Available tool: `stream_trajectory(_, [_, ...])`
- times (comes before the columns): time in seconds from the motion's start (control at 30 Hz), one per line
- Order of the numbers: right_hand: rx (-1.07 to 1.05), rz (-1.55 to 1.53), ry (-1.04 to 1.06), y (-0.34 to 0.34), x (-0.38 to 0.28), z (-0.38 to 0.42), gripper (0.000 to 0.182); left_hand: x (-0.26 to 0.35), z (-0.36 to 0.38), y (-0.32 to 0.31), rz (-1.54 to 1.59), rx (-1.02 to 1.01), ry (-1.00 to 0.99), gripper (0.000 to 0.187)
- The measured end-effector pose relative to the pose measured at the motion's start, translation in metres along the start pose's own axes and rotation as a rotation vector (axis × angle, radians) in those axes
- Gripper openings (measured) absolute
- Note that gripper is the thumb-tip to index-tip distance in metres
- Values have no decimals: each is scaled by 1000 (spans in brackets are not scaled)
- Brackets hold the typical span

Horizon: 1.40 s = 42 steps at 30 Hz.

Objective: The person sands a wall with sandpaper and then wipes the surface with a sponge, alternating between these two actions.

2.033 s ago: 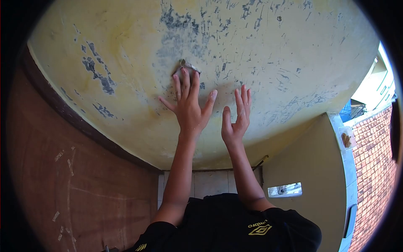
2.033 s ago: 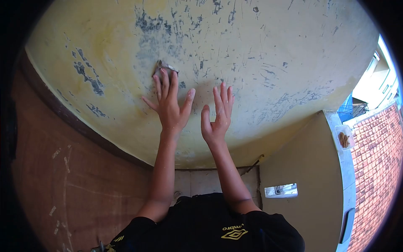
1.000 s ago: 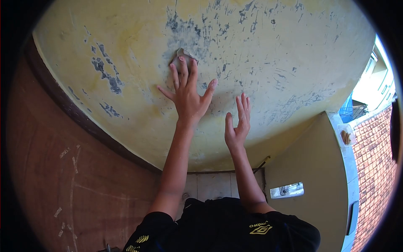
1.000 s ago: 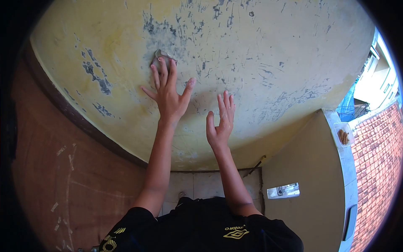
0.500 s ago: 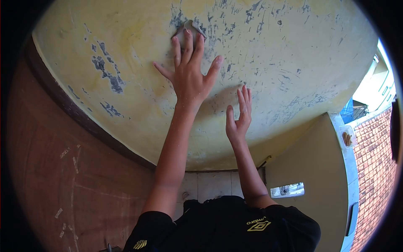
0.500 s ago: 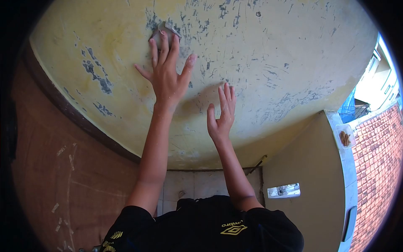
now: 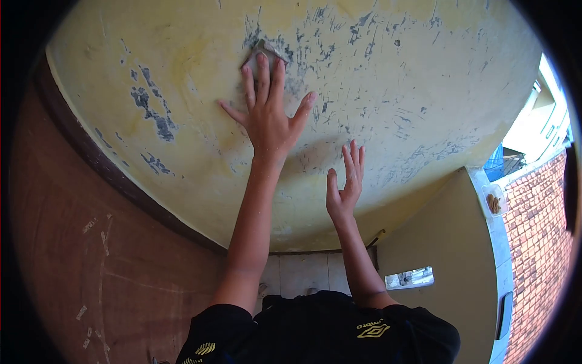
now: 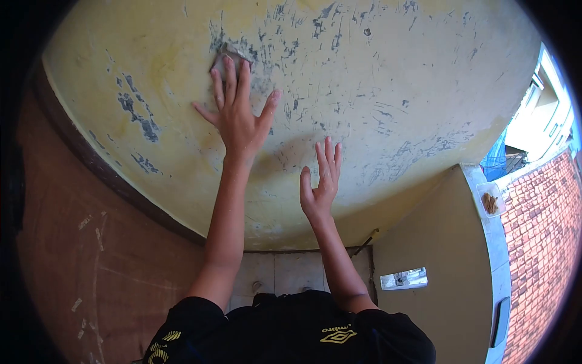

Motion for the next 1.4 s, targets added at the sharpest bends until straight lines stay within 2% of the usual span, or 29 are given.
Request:
stream_trajectory(0.1, [-43,3,-9,2,7,15,66,-3,72,-19,2,-54,57,84])
stream_trajectory(0.17, [-55,-1,-21,1,12,21,66,-11,82,-28,-32,-119,72,82])
stream_trajectory(0.3, [-73,-39,-31,-8,8,18,66,0,8,10,-1,-87,22,81])
stream_trajectory(0.4, [-81,-30,3,-13,-3,10,66,-7,9,3,-18,-29,-31,81])
stream_trajectory(0.57, [-47,-48,6,-15,-3,7,66,-25,114,-33,-77,-212,47,86])
stream_trajectory(0.7, [-53,-93,53,-23,-14,0,65,-19,102,-25,-34,-198,61,81])
stream_trajectory(0.9, [-44,-161,63,-41,-35,-10,65,4,-3,10,-47,-54,-54,78])
stream_trajectory(1.0, [-55,-167,54,-39,-32,3,66,-5,12,2,-31,-66,-32,79])
stream_trajectory(1.13, [-51,-135,26,-29,-25,9,65,-19,90,-28,-37,-77,8,79])
stream_trajectory(1.2, [-28,-132,23,-22,-27,2,65,-21,111,-32,-79,-164,59,82])
stream_trajectory(1.33, [14,-107,98,-18,-36,-32,63,-10,92,-21,-80,-164,57,80])
stream_trajectory(1.4, [29,-92,118,-21,-38,-45,63,-5,59,-10,-40,-136,49,81])
Point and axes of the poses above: each hand's wrist, its own z-axis away from the middle knuckle, its own y-axis out of the back of the hand, x = y × z, the point moved 5 cm from there along -z, towards the middle knuckle, and after that the axes turned 1 degree about z, right-handed, at the moved point
